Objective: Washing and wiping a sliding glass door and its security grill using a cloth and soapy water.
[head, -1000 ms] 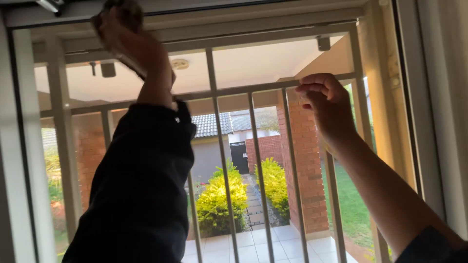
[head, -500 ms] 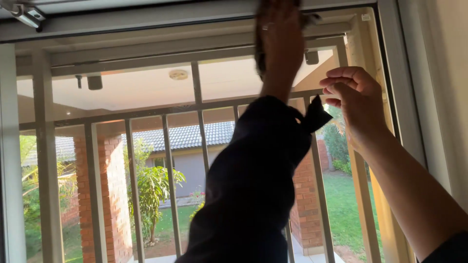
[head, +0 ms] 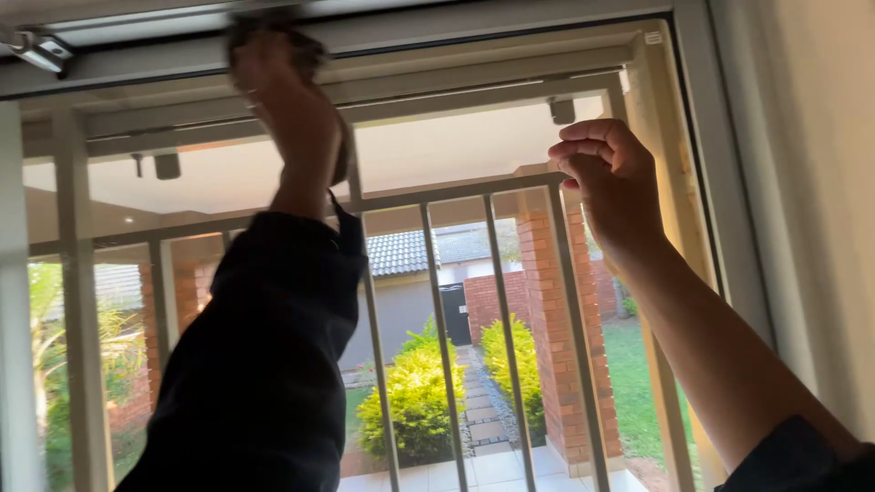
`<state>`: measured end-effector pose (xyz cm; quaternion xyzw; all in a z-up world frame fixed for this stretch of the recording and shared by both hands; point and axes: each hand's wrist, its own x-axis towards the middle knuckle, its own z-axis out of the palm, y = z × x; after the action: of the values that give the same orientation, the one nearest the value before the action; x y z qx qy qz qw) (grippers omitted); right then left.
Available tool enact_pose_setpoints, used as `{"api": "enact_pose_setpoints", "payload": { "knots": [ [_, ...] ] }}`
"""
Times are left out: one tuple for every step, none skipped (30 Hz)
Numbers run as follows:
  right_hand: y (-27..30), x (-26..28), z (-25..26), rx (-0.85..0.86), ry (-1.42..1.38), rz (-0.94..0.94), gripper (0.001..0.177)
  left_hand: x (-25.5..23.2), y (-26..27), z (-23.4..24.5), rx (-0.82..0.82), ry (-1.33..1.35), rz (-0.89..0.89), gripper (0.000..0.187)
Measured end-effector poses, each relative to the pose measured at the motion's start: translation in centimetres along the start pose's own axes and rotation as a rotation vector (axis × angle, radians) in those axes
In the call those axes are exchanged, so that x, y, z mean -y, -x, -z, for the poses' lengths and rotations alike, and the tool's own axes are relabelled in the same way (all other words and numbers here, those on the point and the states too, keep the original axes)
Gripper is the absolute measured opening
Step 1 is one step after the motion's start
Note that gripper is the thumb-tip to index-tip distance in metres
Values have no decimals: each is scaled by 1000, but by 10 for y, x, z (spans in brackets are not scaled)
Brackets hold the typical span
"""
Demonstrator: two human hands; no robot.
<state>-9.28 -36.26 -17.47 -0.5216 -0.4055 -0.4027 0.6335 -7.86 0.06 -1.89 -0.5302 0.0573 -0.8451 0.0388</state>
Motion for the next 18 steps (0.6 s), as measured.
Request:
{"api": "enact_pose_setpoints", "payload": {
  "knots": [
    [-2, -2, 8, -2, 8, 1, 20, -2, -7, -13, -1, 7, 5, 54],
    [-4, -5, 16, -16, -4, -29, 21, -5, -14, -25, -9, -56, 234, 54],
    [-6, -7, 25, -30, -17, -58, 22, -7, -21, -38, -13, -119, 464, 53],
    [-7, -6, 34, -34, -11, -55, 22, -32, -19, -63, -14, -111, 465, 53],
    [-8, -4, 42, -64, 13, -100, 22, -57, -17, -87, 36, -152, 364, 56],
    [-9, -4, 50, -94, 35, -146, 23, -82, -15, -111, 86, -194, 261, 62],
    [-9, -5, 60, -96, 39, -143, 23, -122, -14, -119, 84, -189, 263, 62],
    [-9, -7, 68, -102, 20, -142, 23, -161, -11, -126, 90, -170, 254, 69],
    [-10, -9, 77, -107, 1, -141, 23, -200, -8, -133, 96, -152, 246, 76],
    [-11, -12, 85, -107, 4, -138, 23, -235, -8, -127, 94, -149, 248, 76],
    [-13, -16, 93, -114, -1, -135, 25, -271, -9, -121, 107, -16, 318, 73],
    [-14, -19, 103, -125, -1, -131, 27, -308, -9, -116, 122, 124, 386, 70],
    [-17, -22, 110, -129, 7, -128, 27, -327, -7, -119, 121, 133, 389, 70],
    [-19, -26, 118, -126, 11, -97, 28, -346, -5, -123, 152, 187, 362, 69],
    [-21, -30, 125, -123, 15, -65, 28, -364, -2, -126, 183, 241, 335, 67],
    [-22, -32, 130, -128, 21, -66, 28, -378, 1, -139, 185, 249, 336, 67],
    [-23, -34, 135, -86, -6, -19, 27, -391, 4, -151, 255, 289, 262, 65],
    [-21, -36, 139, -45, -36, 22, 27, -405, 10, -162, 329, 327, 185, 63]
  ]
}}
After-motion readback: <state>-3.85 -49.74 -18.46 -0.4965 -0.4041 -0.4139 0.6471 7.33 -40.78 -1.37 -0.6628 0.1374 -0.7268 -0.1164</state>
